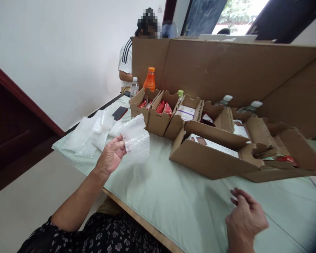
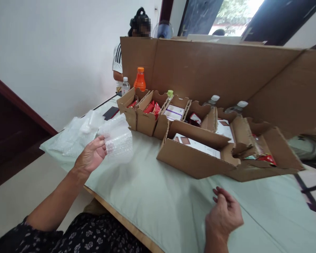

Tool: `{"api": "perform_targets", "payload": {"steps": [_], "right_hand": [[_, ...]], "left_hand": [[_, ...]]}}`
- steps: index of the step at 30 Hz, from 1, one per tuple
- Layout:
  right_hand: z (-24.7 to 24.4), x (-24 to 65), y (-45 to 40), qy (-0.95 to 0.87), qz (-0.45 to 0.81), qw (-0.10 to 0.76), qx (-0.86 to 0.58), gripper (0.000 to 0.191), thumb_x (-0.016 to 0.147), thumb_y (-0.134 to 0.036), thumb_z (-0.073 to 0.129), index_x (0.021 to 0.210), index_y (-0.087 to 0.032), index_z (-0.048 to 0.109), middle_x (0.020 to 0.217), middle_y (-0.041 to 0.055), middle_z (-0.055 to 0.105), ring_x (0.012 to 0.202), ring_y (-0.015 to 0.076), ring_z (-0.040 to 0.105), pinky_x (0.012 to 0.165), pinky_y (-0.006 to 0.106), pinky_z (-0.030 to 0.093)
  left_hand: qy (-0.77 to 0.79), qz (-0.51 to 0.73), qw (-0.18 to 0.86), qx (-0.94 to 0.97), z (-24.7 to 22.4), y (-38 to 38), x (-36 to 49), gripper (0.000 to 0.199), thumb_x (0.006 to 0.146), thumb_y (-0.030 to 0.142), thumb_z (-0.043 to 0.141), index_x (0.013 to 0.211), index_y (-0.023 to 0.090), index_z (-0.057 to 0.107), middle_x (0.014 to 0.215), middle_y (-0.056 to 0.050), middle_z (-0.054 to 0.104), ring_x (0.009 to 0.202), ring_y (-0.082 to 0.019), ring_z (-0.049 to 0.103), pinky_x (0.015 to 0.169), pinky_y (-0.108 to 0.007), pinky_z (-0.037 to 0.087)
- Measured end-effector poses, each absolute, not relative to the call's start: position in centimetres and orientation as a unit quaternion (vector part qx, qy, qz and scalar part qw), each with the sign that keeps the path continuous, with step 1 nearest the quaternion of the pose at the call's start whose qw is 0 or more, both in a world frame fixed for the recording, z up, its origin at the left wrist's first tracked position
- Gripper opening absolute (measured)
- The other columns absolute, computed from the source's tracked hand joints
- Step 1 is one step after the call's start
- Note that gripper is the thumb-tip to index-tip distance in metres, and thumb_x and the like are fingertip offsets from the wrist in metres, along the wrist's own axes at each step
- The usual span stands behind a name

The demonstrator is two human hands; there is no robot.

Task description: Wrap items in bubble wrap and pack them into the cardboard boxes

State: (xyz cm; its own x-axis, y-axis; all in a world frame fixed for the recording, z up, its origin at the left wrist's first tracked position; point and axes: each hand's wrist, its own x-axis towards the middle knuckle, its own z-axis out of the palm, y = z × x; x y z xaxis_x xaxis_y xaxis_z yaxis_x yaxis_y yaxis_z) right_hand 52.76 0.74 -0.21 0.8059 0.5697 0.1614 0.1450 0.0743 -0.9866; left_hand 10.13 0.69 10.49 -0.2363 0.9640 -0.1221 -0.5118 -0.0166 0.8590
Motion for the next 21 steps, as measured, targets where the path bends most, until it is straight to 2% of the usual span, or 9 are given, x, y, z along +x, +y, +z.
{"api": "perform_targets", "payload": {"steps": [2, 4, 7, 8, 10, 12, 14, 16, 21], "right_hand": [[1.1, 51.1, -1.7, -0.326, 0.177, 0.664, -0.649, 0.030, 0.073, -0.043, 0.072, 0.088, -0.018, 0.070, 0.092, 0.0069, 0.072, 0.083, 0.0210, 0.069, 0.072, 0.034, 0.053], [2.1, 48.3, -3.3, -0.439, 0.257, 0.588, -0.629, 0.037, 0.077, -0.049, 0.074, 0.099, -0.019, 0.074, 0.105, 0.0111, 0.075, 0.094, 0.0249, 0.070, 0.081, 0.038, 0.056], [2.8, 43.0, -4.0, -0.590, 0.408, 0.458, -0.525, 0.072, 0.068, -0.055, 0.085, 0.131, -0.025, 0.067, 0.143, 0.0135, 0.064, 0.125, 0.0314, 0.063, 0.099, 0.044, 0.054], [2.9, 41.3, -3.8, -0.609, 0.452, 0.438, -0.483, 0.080, 0.066, -0.057, 0.087, 0.136, -0.026, 0.063, 0.148, 0.0132, 0.061, 0.130, 0.0319, 0.060, 0.104, 0.045, 0.052], [2.6, 38.4, -3.6, -0.606, 0.549, 0.406, -0.407, 0.072, 0.070, -0.059, 0.084, 0.131, -0.025, 0.066, 0.137, 0.0123, 0.068, 0.122, 0.0298, 0.065, 0.103, 0.044, 0.051], [2.4, 36.9, -3.6, -0.585, 0.634, 0.358, -0.358, 0.053, 0.077, -0.058, 0.081, 0.114, -0.021, 0.073, 0.113, 0.0098, 0.077, 0.102, 0.0257, 0.071, 0.094, 0.040, 0.054], [2.6, 37.3, -4.1, -0.559, 0.673, 0.326, -0.358, 0.042, 0.078, -0.057, 0.080, 0.095, -0.018, 0.075, 0.091, 0.0060, 0.076, 0.084, 0.0208, 0.069, 0.081, 0.033, 0.054], [3.3, 39.5, -4.8, -0.521, 0.667, 0.340, -0.410, 0.041, 0.076, -0.057, 0.082, 0.084, -0.018, 0.072, 0.075, 0.0016, 0.070, 0.068, 0.0159, 0.063, 0.066, 0.027, 0.050], [5.9, 48.7, -6.1, -0.453, 0.608, 0.338, -0.558, 0.047, 0.069, -0.058, 0.084, 0.091, -0.019, 0.070, 0.066, -0.0014, 0.062, 0.053, 0.0120, 0.051, 0.050, 0.024, 0.039]], "left_hand": [[0.425, 0.640, 0.585, 0.260, 10.3, 0.2, 11.3, 0.043, 0.062, 0.030, 0.082, 0.100, 0.021, 0.066, 0.091, -0.003, 0.074, 0.087, -0.024, 0.073, 0.077, -0.036, 0.059], [0.422, 0.624, 0.611, 0.244, 9.9, -0.1, 12.6, 0.039, 0.061, 0.028, 0.084, 0.096, 0.021, 0.066, 0.089, -0.002, 0.074, 0.081, -0.021, 0.073, 0.073, -0.033, 0.059], [0.411, 0.617, 0.638, 0.206, 9.5, -0.6, 14.8, 0.037, 0.060, 0.025, 0.086, 0.092, 0.021, 0.068, 0.088, 0.000, 0.074, 0.072, -0.016, 0.070, 0.067, -0.028, 0.057], [0.409, 0.618, 0.643, 0.193, 9.4, -0.7, 15.4, 0.037, 0.059, 0.024, 0.087, 0.091, 0.020, 0.069, 0.087, 0.001, 0.075, 0.070, -0.015, 0.069, 0.066, -0.027, 0.056], [0.412, 0.627, 0.639, 0.171, 9.1, -0.9, 16.1, 0.035, 0.058, 0.024, 0.089, 0.086, 0.020, 0.068, 0.082, 0.002, 0.073, 0.067, -0.013, 0.067, 0.063, -0.025, 0.055], [0.425, 0.639, 0.620, 0.163, 8.7, -0.9, 15.9, 0.033, 0.058, 0.025, 0.089, 0.081, 0.019, 0.066, 0.077, 0.003, 0.071, 0.066, -0.012, 0.066, 0.064, -0.024, 0.054], [0.445, 0.646, 0.600, 0.159, 8.0, -0.8, 15.0, 0.033, 0.057, 0.025, 0.087, 0.078, 0.019, 0.063, 0.075, 0.004, 0.069, 0.069, -0.013, 0.067, 0.067, -0.025, 0.054], [0.467, 0.642, 0.589, 0.153, 7.1, -0.7, 13.8, 0.033, 0.056, 0.024, 0.086, 0.077, 0.019, 0.061, 0.076, 0.004, 0.069, 0.073, -0.014, 0.068, 0.069, -0.025, 0.054], [0.507, 0.580, 0.621, 0.145, 4.2, -1.6, 13.7, 0.029, 0.059, 0.025, 0.085, 0.074, 0.017, 0.062, 0.075, 0.000, 0.069, 0.064, -0.013, 0.065, 0.058, -0.025, 0.051]]}}
